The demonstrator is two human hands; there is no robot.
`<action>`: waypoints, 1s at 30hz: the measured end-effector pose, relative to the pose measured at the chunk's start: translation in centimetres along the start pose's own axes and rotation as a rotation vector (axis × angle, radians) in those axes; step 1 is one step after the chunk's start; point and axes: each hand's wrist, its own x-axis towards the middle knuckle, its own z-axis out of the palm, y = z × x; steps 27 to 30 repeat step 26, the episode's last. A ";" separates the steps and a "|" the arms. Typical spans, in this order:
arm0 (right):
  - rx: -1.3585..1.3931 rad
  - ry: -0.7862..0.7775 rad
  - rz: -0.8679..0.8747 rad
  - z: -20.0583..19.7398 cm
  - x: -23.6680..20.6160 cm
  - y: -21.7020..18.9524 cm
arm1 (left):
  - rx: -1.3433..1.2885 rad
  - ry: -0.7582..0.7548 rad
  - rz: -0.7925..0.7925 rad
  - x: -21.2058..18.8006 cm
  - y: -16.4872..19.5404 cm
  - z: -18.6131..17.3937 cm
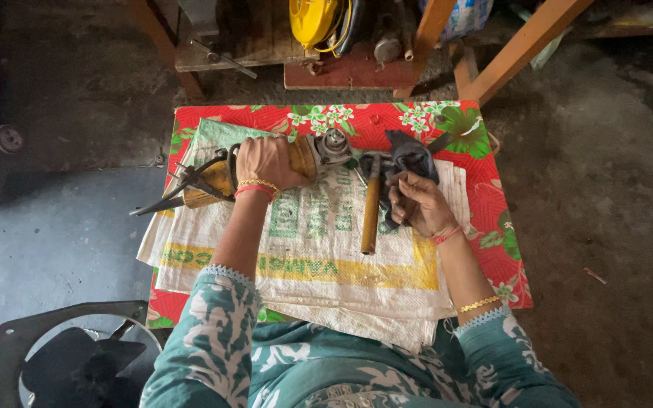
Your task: The person uses a screwdriver to loosen screws on a small motor-like component placed on a cloth. They then use a hammer to tap the component while holding it steady with their other hand. The person continues to manipulate the component with both hands.
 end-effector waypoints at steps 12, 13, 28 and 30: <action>-0.001 0.010 -0.006 0.3 -0.1 0.1 | -0.005 0.223 0.065 0.2 -0.4 1.6; -0.008 0.012 -0.009 0.3 0.1 0.0 | -0.011 0.217 0.077 0.3 -0.5 1.3; -0.015 0.062 -0.013 -0.1 -0.1 0.2 | -0.025 0.278 0.088 0.3 -0.5 1.6; -0.015 0.062 -0.013 -0.1 -0.1 0.2 | -0.025 0.278 0.088 0.3 -0.5 1.6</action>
